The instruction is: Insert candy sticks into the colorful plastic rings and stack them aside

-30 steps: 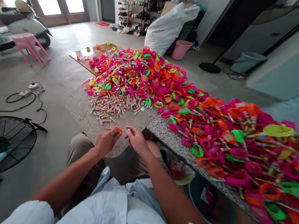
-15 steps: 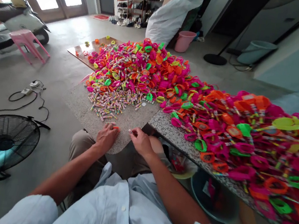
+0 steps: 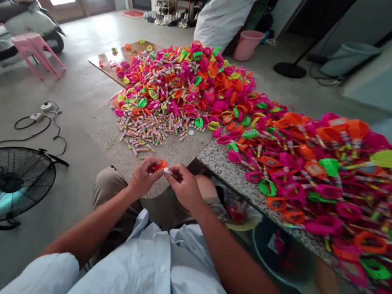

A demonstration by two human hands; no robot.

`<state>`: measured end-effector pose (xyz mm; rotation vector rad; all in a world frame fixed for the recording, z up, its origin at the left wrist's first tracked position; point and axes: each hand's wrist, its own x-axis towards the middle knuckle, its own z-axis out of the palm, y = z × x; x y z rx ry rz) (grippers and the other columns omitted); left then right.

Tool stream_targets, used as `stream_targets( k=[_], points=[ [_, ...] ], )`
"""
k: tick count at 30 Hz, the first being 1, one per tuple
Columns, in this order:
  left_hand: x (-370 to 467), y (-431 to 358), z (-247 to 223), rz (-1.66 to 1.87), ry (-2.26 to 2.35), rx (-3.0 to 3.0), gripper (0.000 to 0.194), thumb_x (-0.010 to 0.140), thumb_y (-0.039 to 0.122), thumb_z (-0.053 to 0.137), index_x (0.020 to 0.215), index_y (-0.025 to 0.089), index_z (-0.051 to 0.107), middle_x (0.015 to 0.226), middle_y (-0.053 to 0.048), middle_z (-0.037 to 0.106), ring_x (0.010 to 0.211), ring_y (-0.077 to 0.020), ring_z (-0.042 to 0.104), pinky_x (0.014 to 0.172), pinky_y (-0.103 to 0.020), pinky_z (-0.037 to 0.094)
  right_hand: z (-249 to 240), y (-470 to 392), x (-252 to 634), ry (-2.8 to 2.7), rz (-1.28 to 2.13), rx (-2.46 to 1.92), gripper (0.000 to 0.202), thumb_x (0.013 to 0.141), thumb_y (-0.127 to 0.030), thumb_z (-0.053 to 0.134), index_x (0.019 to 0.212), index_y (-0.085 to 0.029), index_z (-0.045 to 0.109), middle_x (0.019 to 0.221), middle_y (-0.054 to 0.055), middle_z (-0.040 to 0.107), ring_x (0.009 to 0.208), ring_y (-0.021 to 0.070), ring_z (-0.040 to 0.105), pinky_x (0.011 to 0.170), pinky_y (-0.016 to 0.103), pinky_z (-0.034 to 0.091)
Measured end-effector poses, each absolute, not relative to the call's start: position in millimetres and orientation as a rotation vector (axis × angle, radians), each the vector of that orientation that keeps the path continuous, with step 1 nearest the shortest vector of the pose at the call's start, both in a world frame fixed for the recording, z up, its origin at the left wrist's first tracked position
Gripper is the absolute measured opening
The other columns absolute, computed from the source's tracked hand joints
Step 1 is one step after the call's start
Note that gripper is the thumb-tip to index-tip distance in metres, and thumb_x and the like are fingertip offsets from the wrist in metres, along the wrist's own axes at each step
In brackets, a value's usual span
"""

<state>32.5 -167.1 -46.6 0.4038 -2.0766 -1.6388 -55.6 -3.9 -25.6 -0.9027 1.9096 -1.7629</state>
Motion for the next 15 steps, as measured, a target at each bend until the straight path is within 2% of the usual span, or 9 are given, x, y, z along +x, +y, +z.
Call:
stream_targets(
  k=[5, 7, 10, 12, 15],
  points=[
    [30, -169, -31, -2.109, -1.856, 0.346, 0.07, 0.076, 0.048, 0.089, 0.132, 0.02, 0.057, 0.099, -0.002, 0.07, 0.077, -0.0122, 0.065, 0.07, -0.025, 0.053, -7, 3, -59, 1.878, -1.738, -0.983, 0.02, 0.095, -0.038, 0.069, 0.104, -0.024, 0.079, 0.098, 0.003, 0.079, 0.088, 0.0204, 0.07, 0.082, 0.033, 0.054],
    [31, -172, -24, -2.197, -1.935, 0.371, 0.068, 0.075, 0.05, 0.089, 0.129, 0.017, 0.062, 0.094, -0.001, 0.068, 0.074, -0.0113, 0.063, 0.069, -0.025, 0.053, -5, 4, -61, 1.889, -1.738, -1.007, 0.019, 0.094, -0.036, 0.07, 0.105, -0.025, 0.081, 0.107, 0.005, 0.081, 0.098, 0.0229, 0.072, 0.091, 0.036, 0.054],
    [33, -173, -17, -2.15, -2.087, 0.463, 0.053, 0.079, 0.055, 0.085, 0.11, 0.016, 0.065, 0.079, 0.002, 0.063, 0.063, -0.0096, 0.057, 0.06, -0.023, 0.048, -6, 6, -63, 1.887, -1.724, -1.019, 0.023, 0.095, -0.039, 0.069, 0.11, -0.026, 0.082, 0.114, 0.006, 0.08, 0.107, 0.0254, 0.072, 0.098, 0.04, 0.054],
    [35, -173, -14, -2.106, -2.164, 0.505, 0.051, 0.083, 0.058, 0.08, 0.109, 0.018, 0.062, 0.069, 0.006, 0.057, 0.054, -0.0084, 0.049, 0.052, -0.021, 0.04, -7, 7, -63, 1.863, -1.699, -1.003, 0.028, 0.098, -0.042, 0.065, 0.115, -0.025, 0.081, 0.112, 0.007, 0.079, 0.103, 0.025, 0.071, 0.093, 0.038, 0.056],
    [36, -171, -8, -2.056, -2.319, 0.481, 0.051, 0.089, 0.059, 0.072, 0.118, 0.019, 0.061, 0.065, 0.008, 0.055, 0.05, -0.0087, 0.043, 0.05, -0.022, 0.034, -8, 8, -63, 1.793, -1.662, -0.94, 0.035, 0.101, -0.046, 0.061, 0.125, -0.025, 0.076, 0.094, 0.003, 0.075, 0.083, 0.0196, 0.067, 0.074, 0.031, 0.055]
  ],
)
